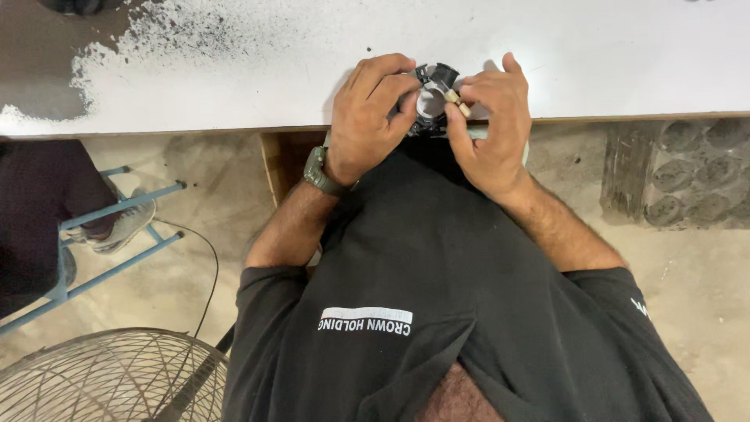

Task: The person sits at a workbench fitting small beige inserts into black plastic rotor hubs one at a time, pressing each insert into place by hand, then setting the finished hub aside and picking up the next one. Finished hubs accumulate on the table as the person works through the batch.

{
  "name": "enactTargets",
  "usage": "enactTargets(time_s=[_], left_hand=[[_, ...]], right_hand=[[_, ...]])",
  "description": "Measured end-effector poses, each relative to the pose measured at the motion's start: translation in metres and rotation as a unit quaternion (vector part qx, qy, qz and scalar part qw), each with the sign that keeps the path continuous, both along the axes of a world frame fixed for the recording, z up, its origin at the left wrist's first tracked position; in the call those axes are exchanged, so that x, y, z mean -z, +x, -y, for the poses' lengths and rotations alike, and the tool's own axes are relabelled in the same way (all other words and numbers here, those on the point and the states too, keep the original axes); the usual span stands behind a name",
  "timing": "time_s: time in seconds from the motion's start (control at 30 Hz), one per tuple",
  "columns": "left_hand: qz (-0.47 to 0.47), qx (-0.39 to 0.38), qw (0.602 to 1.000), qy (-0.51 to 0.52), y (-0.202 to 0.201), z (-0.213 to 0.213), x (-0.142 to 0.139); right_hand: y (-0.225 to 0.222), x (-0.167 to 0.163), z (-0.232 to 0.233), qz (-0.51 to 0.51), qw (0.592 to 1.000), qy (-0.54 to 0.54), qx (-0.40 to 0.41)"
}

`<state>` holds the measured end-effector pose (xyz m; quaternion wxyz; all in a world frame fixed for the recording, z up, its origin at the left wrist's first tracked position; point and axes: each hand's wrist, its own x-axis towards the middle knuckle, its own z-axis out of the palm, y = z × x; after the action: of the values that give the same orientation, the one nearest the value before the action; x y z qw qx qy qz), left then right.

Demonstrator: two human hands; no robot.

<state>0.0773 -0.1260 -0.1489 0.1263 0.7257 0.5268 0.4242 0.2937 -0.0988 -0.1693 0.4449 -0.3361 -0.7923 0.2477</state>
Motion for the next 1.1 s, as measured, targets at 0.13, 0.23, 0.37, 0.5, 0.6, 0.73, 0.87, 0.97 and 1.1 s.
enactTargets(time_s=[0.13, 0.23, 0.37, 0.5, 0.6, 0.73, 0.87, 0.97, 1.1], left_hand=[[0.005, -0.004, 1.000, -0.006, 0.001, 0.000, -0.003], [-0.002, -0.002, 1.000, -0.009, 0.003, 0.000, -0.007], [-0.039, 0.006, 0.999, 0.004, 0.001, -0.002, -0.011], [-0.066, 0.037, 0.997, -0.001, 0.001, -0.003, -0.014], [-0.049, 0.027, 0.998, -0.017, 0.004, -0.004, -0.014], [-0.017, -0.005, 0.999, -0.043, 0.007, -0.003, -0.011], [-0.024, 0.003, 0.999, -0.046, 0.006, 0.001, -0.009], [-0.023, 0.004, 0.999, -0.043, 0.006, 0.003, -0.009], [-0.035, 0.009, 0.998, -0.042, 0.006, 0.004, -0.010]], right_hand=[[-0.005, -0.001, -0.003, 0.030, 0.998, 0.051, 0.006], [-0.008, 0.001, -0.004, 0.043, 0.997, 0.063, 0.011], [-0.008, 0.009, -0.006, 0.040, 0.996, 0.075, 0.014], [-0.008, 0.017, -0.007, 0.022, 0.998, 0.065, 0.006], [-0.007, 0.021, -0.006, 0.015, 0.998, 0.060, 0.006], [-0.004, 0.024, -0.005, -0.015, 0.996, 0.088, -0.008], [-0.001, 0.026, 0.000, -0.016, 0.996, 0.088, -0.023], [-0.003, 0.027, 0.000, -0.006, 0.996, 0.087, -0.018], [-0.003, 0.028, -0.001, -0.003, 0.996, 0.084, -0.016]])
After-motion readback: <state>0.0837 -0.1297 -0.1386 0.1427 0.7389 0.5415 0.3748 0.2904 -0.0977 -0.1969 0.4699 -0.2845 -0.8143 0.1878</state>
